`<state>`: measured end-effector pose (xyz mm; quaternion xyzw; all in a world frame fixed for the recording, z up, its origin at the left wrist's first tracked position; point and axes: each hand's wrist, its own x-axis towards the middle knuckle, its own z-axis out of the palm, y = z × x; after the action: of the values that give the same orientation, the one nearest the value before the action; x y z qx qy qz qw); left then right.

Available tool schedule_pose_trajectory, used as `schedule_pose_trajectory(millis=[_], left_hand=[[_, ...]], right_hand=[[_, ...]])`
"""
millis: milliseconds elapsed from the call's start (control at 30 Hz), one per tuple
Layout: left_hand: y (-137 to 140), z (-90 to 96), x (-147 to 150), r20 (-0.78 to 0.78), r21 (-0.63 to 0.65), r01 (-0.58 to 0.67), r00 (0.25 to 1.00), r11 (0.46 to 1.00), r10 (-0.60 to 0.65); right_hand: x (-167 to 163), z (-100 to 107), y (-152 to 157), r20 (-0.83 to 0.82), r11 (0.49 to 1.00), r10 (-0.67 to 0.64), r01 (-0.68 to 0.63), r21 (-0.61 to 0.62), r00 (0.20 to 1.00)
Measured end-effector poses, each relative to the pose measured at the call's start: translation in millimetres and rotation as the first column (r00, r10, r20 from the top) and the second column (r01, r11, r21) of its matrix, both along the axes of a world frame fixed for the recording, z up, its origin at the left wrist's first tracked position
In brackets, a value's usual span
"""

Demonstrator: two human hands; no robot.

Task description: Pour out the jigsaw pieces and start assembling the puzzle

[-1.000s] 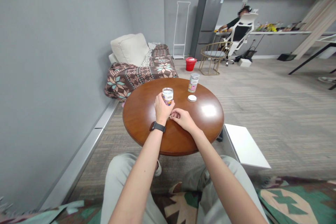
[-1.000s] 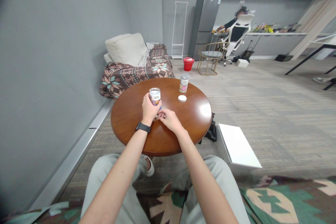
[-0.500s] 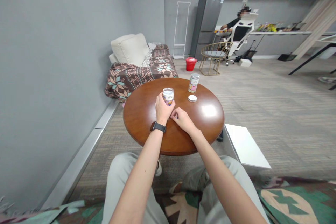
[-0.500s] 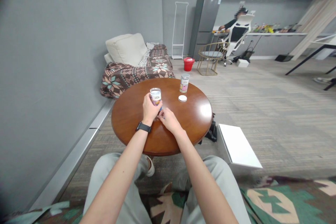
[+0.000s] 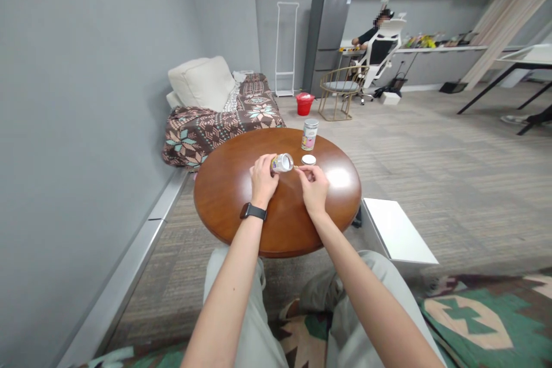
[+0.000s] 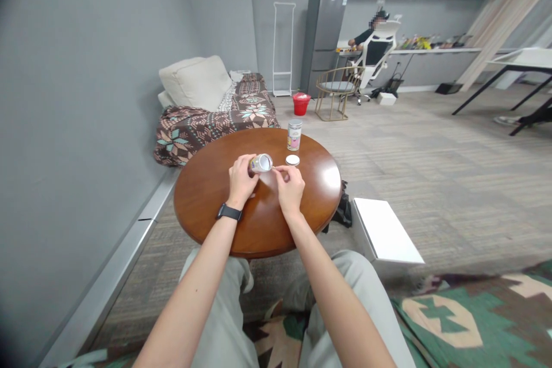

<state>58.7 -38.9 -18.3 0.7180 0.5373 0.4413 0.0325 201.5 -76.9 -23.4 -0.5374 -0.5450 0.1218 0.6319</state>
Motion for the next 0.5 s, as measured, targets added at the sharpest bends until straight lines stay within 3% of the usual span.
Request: schedule_pose_trajectory(millis=[133,267,400,500], left_hand=[[-1,1.7,4,-0.099,-0.026,0.116,0.988,0.993,-0.118],[-2,3.2,5,-0.103,-0.033,0.153,0.982,0.988,-0.156],[-1,1.3,4,-0.046,-0.011,0.13,0.99,0.991,-0.131],[3,-1.9,3,0.07,-0.013,0.044,0.997,0.999,-0.043]], right_hand=[[0,-3,3,-0.02,1.0,0.02,-0.021,-0.002,1.0],[0,-3,5,0.073,0.998,0.061,-0.063,0.022,0.995],[1,-5,6,0.085,0.997,0.048,-0.053,0.059,0.995],[3,-14,9,0.061,0.999,0.023,-0.021,-0.033,0.998]])
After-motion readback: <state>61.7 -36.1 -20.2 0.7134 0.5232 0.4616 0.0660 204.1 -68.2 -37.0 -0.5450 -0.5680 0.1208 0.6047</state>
